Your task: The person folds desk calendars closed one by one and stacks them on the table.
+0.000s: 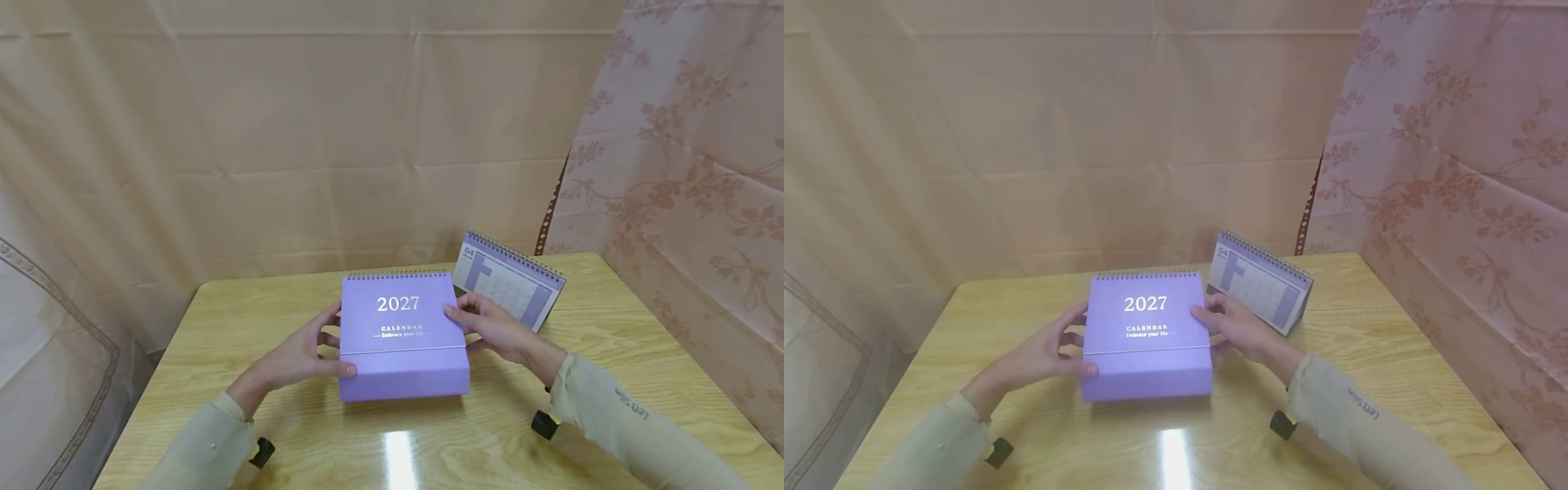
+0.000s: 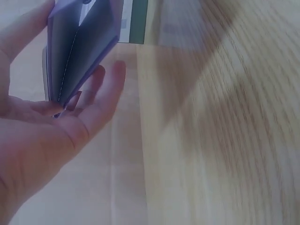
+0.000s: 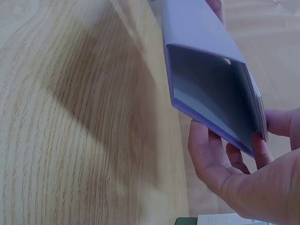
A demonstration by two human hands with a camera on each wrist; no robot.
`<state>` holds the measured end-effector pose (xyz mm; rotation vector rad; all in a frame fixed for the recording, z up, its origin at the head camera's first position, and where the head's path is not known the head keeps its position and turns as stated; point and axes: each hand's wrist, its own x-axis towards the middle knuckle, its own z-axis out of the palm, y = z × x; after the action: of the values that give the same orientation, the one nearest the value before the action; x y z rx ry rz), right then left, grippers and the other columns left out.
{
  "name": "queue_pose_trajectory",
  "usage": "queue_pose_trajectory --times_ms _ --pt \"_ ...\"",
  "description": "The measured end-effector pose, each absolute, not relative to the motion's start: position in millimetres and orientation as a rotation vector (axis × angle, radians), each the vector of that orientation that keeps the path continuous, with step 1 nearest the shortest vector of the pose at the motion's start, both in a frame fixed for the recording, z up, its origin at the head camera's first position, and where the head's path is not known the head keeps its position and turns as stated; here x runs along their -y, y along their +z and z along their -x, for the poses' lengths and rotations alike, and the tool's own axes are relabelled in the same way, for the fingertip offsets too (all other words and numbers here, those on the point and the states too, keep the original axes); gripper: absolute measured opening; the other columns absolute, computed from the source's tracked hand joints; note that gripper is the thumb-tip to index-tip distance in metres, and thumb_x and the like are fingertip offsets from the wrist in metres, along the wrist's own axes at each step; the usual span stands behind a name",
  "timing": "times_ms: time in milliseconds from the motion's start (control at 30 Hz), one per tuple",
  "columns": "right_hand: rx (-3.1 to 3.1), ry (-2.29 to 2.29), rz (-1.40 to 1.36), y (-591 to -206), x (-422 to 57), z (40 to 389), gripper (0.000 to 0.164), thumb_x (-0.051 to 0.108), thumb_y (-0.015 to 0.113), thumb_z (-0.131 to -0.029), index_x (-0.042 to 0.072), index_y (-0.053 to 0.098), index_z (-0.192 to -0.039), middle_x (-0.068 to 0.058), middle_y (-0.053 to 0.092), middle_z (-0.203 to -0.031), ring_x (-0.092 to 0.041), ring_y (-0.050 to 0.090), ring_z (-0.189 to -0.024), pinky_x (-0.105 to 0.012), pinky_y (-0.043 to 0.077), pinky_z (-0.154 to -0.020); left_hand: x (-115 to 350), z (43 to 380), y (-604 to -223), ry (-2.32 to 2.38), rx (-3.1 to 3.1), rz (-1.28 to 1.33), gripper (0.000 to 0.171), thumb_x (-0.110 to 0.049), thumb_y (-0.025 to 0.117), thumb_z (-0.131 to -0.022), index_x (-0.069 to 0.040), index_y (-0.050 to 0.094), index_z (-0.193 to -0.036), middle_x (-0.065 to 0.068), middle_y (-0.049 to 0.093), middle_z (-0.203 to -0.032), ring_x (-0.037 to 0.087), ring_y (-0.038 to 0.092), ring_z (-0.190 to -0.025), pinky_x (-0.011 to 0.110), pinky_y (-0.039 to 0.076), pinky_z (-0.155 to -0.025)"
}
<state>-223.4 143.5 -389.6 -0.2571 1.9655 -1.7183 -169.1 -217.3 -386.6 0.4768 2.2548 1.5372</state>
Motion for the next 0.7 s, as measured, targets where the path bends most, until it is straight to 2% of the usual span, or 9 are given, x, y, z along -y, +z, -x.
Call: queue_pose_trajectory --times_ms 200,333,533,700 --pt "-1.959 -1.730 0.259 -390.0 -141.5 223.3 0.033 0.031 0.060 -0.104 0.001 0.048 -0.115 -0.013 0.060 -0.110 -0.024 0.063 -0.094 -0.046 0.058 -0.078 220.2 169.1 -388.3 1.559 -2.228 -0.474 0.118 -0.024 0.090 -0.078 -0.030 0.010 -0.164 0.010 0.038 -0.145 0.031 0.055 -0.119 0.053 0.047 -0.100" --pt "-1.959 -1.728 0.257 -389.3 -141.1 223.1 0.035 0.032 0.059 -0.104 0.001 0.048 -0.117 -0.013 0.060 -0.112 -0.025 0.062 -0.096 -0.047 0.058 -0.080 219.5 169.4 -389.8 1.590 -2.207 -0.464 0.119 -0.021 0.091 -0.077 -0.029 0.009 -0.164 0.011 0.038 -0.144 0.031 0.054 -0.119 0.060 0.043 -0.102" --pt "-1.957 -1.736 0.262 -388.8 -140.0 222.7 0.036 0.028 0.058 -0.105 -0.001 0.047 -0.125 -0.013 0.060 -0.113 -0.023 0.063 -0.095 -0.045 0.057 -0.083 218.4 170.4 -390.4 1.583 -2.241 -0.440 0.120 -0.023 0.091 -0.077 -0.026 0.009 -0.164 0.011 0.040 -0.143 0.030 0.055 -0.118 0.052 0.047 -0.099" --pt "-1.969 -1.725 0.267 -386.8 -138.0 220.6 0.044 0.027 0.059 -0.105 -0.001 0.043 -0.135 -0.017 0.054 -0.120 -0.026 0.061 -0.099 -0.043 0.057 -0.083 218.4 171.2 -389.7 1.580 -2.269 -0.420 0.120 -0.025 0.091 -0.077 -0.026 0.009 -0.164 0.011 0.041 -0.142 0.030 0.055 -0.117 0.054 0.046 -0.100"
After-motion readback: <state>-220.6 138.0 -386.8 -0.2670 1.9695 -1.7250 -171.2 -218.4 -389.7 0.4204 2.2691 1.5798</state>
